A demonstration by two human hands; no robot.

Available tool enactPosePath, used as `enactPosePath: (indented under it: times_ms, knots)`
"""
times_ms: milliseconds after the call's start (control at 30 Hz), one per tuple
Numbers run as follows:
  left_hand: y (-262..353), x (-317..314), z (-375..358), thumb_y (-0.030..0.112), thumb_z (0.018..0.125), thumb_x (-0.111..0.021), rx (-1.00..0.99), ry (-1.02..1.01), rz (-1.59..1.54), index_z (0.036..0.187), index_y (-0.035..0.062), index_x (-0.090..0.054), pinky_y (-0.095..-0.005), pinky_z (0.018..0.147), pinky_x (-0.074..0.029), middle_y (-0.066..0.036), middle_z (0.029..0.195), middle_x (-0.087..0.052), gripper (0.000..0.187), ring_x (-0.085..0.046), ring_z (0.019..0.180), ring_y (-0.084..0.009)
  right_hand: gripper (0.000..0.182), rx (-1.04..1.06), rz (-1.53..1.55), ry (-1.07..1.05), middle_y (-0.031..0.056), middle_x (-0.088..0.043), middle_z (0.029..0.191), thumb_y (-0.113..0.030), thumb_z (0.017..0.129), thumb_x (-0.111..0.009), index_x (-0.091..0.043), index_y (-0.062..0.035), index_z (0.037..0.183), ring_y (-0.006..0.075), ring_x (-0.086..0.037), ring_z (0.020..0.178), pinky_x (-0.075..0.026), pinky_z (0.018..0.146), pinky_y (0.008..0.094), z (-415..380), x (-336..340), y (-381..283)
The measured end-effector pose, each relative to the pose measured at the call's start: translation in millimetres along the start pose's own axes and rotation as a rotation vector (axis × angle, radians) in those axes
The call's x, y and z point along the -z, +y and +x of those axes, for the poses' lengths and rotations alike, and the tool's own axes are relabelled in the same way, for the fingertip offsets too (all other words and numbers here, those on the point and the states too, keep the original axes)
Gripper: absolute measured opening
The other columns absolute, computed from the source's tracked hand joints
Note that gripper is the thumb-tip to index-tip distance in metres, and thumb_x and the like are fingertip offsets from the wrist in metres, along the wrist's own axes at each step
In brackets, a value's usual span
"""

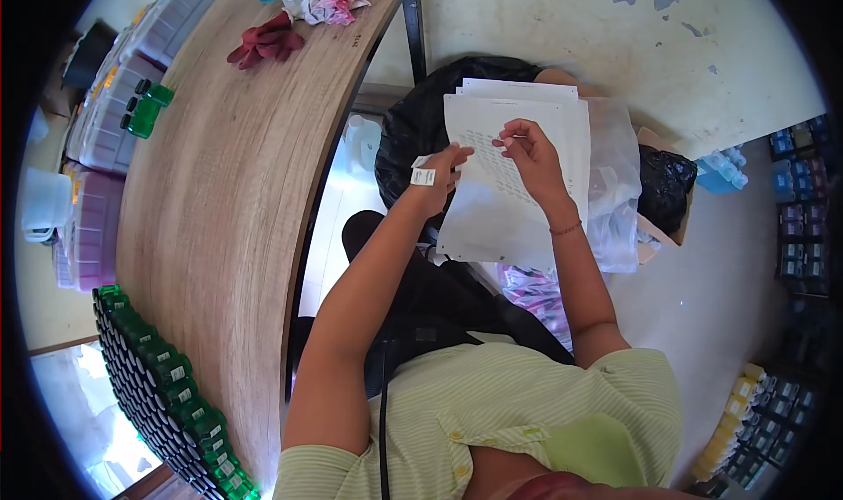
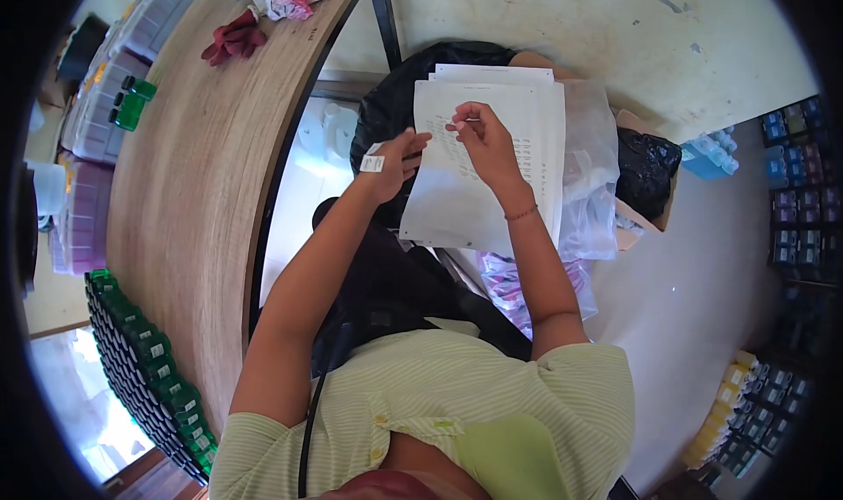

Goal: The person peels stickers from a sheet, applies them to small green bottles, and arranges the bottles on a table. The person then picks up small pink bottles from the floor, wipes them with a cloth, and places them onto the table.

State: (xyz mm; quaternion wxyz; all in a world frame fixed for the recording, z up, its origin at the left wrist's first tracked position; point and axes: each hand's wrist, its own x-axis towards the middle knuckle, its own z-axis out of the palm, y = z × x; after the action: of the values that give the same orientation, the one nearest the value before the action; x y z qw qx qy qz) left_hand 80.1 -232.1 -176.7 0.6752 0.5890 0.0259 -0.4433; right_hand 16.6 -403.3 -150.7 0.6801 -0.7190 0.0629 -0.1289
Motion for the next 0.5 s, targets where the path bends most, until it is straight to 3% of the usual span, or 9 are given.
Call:
enactPosePath:
  times_ms: [233,500]
  knots:
    - [46,0,-27,0.047,0.09,-0.038,-0.091,0.01,-0.078,0.129,0.0063,-0.047,-0.0383,0.103,-0.016,-0.007,0.139,-0.039,0.057,-0.029,0.129,-0.0277,0.019,0.152,-0.248,-0.037,0.0069,-0.06,0.096,-0.004,0.088,-0.053,-0.052,-0.0025,0.106,0.0163,-0.061,0.091,-0.049,0.078,0.0284,14,-27,-17]
    - [72,8,-70,0.047,0.089,-0.043,-0.241,0.102,-0.07,0.122,0.0089,-0.052,-0.0393,0.102,-0.017,-0.005,0.127,-0.05,0.051,-0.038,0.124,-0.0262,0.017,0.207,-0.219,-0.097,0.0053,-0.063,0.091,-0.009,0.088,-0.056,-0.056,-0.0038,0.104,0.0123,-0.061,0.083,-0.048,0.071,0.0253,20,-62,-56]
